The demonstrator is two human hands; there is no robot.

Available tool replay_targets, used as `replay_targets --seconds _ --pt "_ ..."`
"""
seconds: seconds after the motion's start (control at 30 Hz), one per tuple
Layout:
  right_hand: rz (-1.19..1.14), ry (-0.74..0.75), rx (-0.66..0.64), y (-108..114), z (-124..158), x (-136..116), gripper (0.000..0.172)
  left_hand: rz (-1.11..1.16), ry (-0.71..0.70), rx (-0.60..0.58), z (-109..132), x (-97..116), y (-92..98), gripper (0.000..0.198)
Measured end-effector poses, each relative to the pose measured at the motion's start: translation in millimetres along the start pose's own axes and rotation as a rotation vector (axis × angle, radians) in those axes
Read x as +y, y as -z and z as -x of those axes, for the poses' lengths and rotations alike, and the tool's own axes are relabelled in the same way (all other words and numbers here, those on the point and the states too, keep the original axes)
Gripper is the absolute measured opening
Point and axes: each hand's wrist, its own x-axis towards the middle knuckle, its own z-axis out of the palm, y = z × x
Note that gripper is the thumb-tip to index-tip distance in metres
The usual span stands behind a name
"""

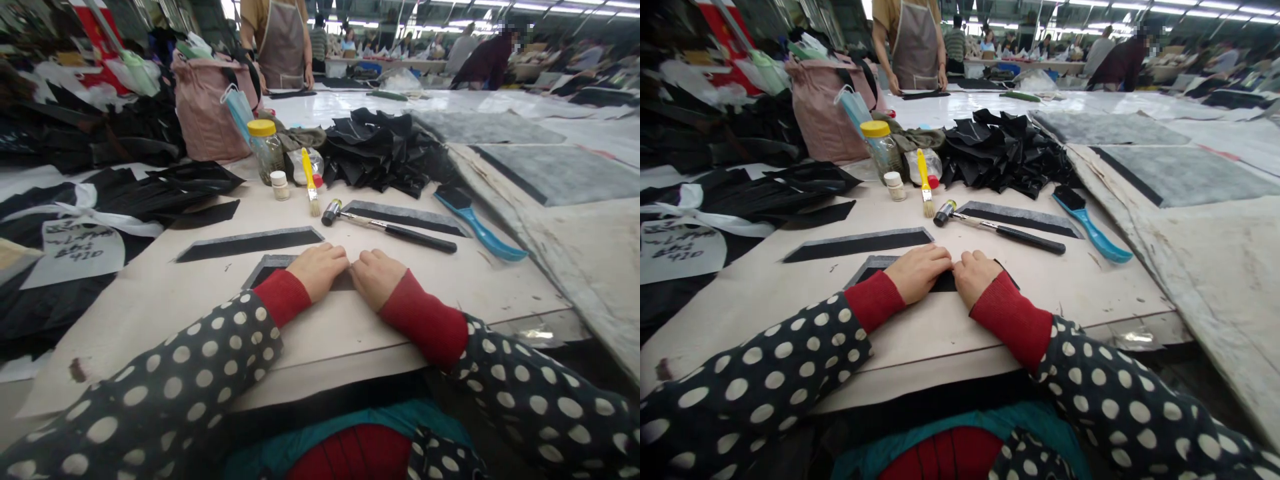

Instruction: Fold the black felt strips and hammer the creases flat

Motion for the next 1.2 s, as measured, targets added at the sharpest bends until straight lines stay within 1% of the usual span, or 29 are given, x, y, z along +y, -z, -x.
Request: replay_targets --seconds 0.1,0.2,0.3,0.4,0.5,0.6,0.67,0.73,0.83,0.93,1.1,1.2 --pt "-0.003 -0.009 0.003 -1 -1 -2 0.032 0.131 0.052 0.021 0 -6 0.2 0.025" --pt "-0.019 -0.044 0.013 -1 -1 -1 0.030 0.267 0.095 0.032 5 -18 1.7 0.026" --pt "-0.023 -0.055 0.022 1 0 2 0.029 0.333 0.183 0.072 14 -30 3.4 0.024" --pt "-0.082 -0.064 0.026 -1 -2 5 0.025 0.362 0.243 0.104 22 -34 3.4 0.025" --pt "-0.223 -0.041 0.011 -5 -9 6 0.022 0.356 0.227 0.109 24 -33 1.5 0.026" --pt "-0.326 -0.002 -0.002 -6 -16 4 0.032 0.324 0.185 0.117 22 -31 -0.3 0.027" --pt "-0.347 0.016 -0.005 -6 -19 2 0.036 0.295 0.161 0.121 22 -30 -0.3 0.028" --pt "-0.313 0.045 -0.015 -6 -19 -1 0.035 0.262 0.136 0.113 23 -29 0.6 0.028" --pt "-0.169 0.088 -0.021 -4 -17 -10 0.028 0.209 0.092 0.082 26 -27 2.0 0.028" --pt "-0.071 0.076 -0.026 -1 -18 -20 0.026 0.195 0.078 0.068 27 -27 1.7 0.028" --pt "-0.059 0.031 -0.024 2 -21 -24 0.029 0.354 0.091 0.074 30 -41 1.8 0.025" --pt "-0.066 0.034 -0.001 2 -21 -21 0.030 0.423 0.157 0.075 40 -51 4.9 0.024"
